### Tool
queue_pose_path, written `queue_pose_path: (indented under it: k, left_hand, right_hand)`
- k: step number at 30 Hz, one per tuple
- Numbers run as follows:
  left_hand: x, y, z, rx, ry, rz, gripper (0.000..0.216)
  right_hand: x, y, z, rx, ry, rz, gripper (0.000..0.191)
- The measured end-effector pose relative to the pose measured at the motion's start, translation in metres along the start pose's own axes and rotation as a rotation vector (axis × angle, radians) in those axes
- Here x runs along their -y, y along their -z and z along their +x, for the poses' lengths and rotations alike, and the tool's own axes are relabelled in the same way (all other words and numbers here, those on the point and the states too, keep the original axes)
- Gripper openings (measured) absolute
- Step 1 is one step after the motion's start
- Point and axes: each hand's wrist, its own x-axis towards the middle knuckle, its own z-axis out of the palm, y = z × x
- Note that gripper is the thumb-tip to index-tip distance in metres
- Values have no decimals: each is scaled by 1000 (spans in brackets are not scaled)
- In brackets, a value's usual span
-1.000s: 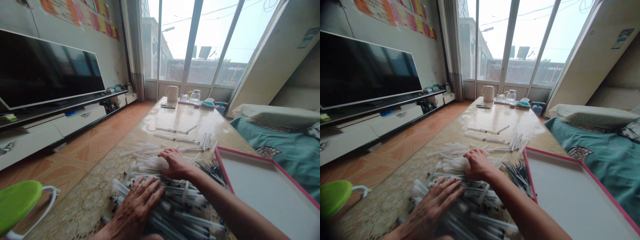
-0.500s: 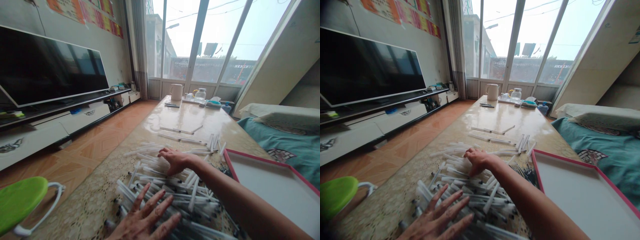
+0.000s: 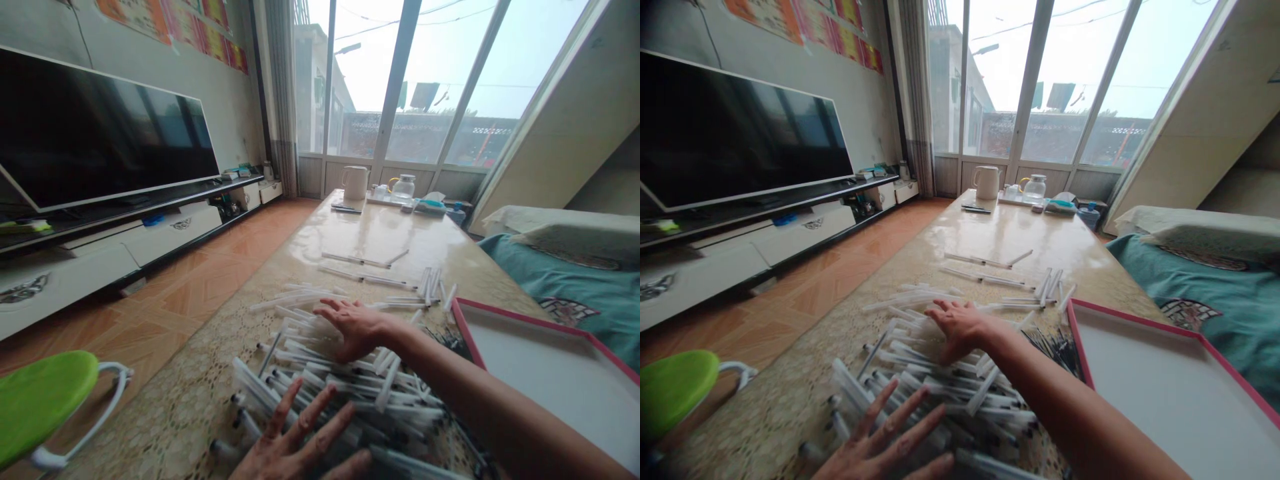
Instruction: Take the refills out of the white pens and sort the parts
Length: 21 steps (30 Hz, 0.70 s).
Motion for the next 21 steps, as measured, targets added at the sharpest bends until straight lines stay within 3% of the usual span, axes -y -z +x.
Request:
queue_pose_path:
  k: [10,21]
  left_hand:
    - [13,-11,8,3,-27,-29,60]
    - [28,-24,19,44,-12,-71,65]
  right_hand:
    - [1,-17,-10,-260,-68,-111,49]
    - [-50,-13,4,-344,-222,-184,42]
